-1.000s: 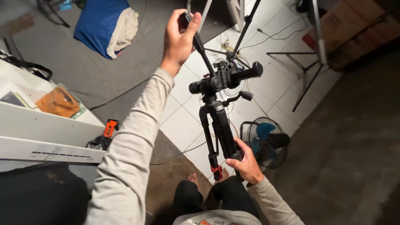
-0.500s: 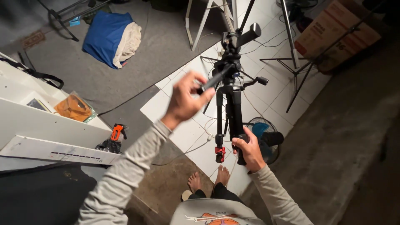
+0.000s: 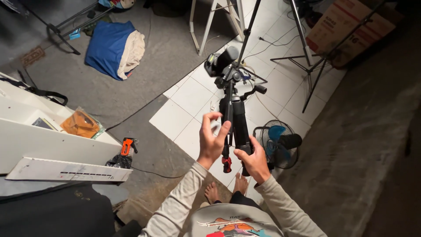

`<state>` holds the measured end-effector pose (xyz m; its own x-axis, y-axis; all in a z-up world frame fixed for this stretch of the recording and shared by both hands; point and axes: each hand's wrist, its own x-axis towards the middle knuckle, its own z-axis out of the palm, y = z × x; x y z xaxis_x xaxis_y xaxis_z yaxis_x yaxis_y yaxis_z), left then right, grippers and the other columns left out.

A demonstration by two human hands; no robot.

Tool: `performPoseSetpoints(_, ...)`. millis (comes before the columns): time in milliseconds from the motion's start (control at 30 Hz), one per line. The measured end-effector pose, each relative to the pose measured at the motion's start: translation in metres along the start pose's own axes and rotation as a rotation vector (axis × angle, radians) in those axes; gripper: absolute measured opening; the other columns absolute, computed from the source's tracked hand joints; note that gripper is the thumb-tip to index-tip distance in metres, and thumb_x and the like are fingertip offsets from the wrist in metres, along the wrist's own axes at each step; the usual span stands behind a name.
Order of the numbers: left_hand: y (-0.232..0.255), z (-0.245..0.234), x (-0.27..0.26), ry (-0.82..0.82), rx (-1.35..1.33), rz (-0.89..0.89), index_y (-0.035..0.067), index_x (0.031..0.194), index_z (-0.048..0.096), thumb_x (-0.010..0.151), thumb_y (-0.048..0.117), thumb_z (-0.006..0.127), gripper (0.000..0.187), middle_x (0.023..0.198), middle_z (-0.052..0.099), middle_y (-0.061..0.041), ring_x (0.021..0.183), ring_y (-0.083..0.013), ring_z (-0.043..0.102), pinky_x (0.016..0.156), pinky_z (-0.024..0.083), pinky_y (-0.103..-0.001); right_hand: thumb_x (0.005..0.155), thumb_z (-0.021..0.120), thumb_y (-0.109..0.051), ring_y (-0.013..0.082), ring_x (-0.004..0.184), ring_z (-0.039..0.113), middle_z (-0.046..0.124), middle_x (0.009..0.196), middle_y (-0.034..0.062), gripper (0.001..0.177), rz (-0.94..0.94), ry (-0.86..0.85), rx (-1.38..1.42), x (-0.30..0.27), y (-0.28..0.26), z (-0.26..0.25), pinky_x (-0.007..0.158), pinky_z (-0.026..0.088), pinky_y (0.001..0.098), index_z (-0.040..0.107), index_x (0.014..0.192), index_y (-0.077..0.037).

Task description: Organizing various household items including a tripod, a fan, and a stapler, and placing a squeegee on a shelf.

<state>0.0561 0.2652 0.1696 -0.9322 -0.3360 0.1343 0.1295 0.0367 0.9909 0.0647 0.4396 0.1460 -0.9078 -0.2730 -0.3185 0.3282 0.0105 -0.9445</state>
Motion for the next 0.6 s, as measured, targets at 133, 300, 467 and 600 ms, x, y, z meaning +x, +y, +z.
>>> performPoseSetpoints(133,0.023,-0.014,0.023,0.094,0.463,0.341,-0.003,0.135,0.050,0.084,0.022,0.085,0.066,0.129,0.054,-0.017,0.120,-0.0299,0.053,0.102,0.043,-0.041,0.079,0.083,-0.024,0.0128,0.078,0.064,0.071,0.092,0.0039,0.052,-0.301,0.068,-0.287,-0.007,-0.015,0.021,0.070,0.055,0.0296,0.063,0.120,0.001)
performPoseSetpoints(300,0.005,-0.031,0.050,-0.262,-0.211,-0.216,0.004,0.136,0.052,0.078,0.018,0.089,0.070,0.118,0.063,-0.004,0.110,-0.0168,0.061,0.098,0.053,-0.032,0.071,0.086,-0.027,0.0190,0.081,0.072,0.074,0.094,0.0115,0.060,-0.287,0.192,-0.455,-0.001,-0.042,0.046,0.073,0.057,0.0343,0.062,0.119,0.000)
performPoseSetpoints(467,0.020,-0.054,0.088,-0.307,-0.292,-0.319,0.004,0.135,0.053,0.076,0.013,0.088,0.069,0.115,0.066,-0.005,0.104,-0.0184,0.067,0.088,0.059,-0.036,0.077,0.086,-0.030,0.0270,0.092,0.068,0.066,0.107,0.0177,0.066,-0.398,0.086,-0.540,0.019,-0.072,0.057,0.079,0.055,0.0371,0.056,0.127,0.001)
performPoseSetpoints(600,0.017,-0.077,0.118,-0.382,-0.478,-0.449,0.006,0.132,0.053,0.081,0.013,0.081,0.058,0.113,0.067,-0.005,0.098,-0.0185,0.070,0.080,0.063,-0.040,0.079,0.086,-0.032,0.0313,0.100,0.063,0.060,0.114,0.0212,0.073,-0.480,-0.026,-0.630,0.042,-0.093,0.062,0.085,0.053,0.0383,0.051,0.132,0.004)
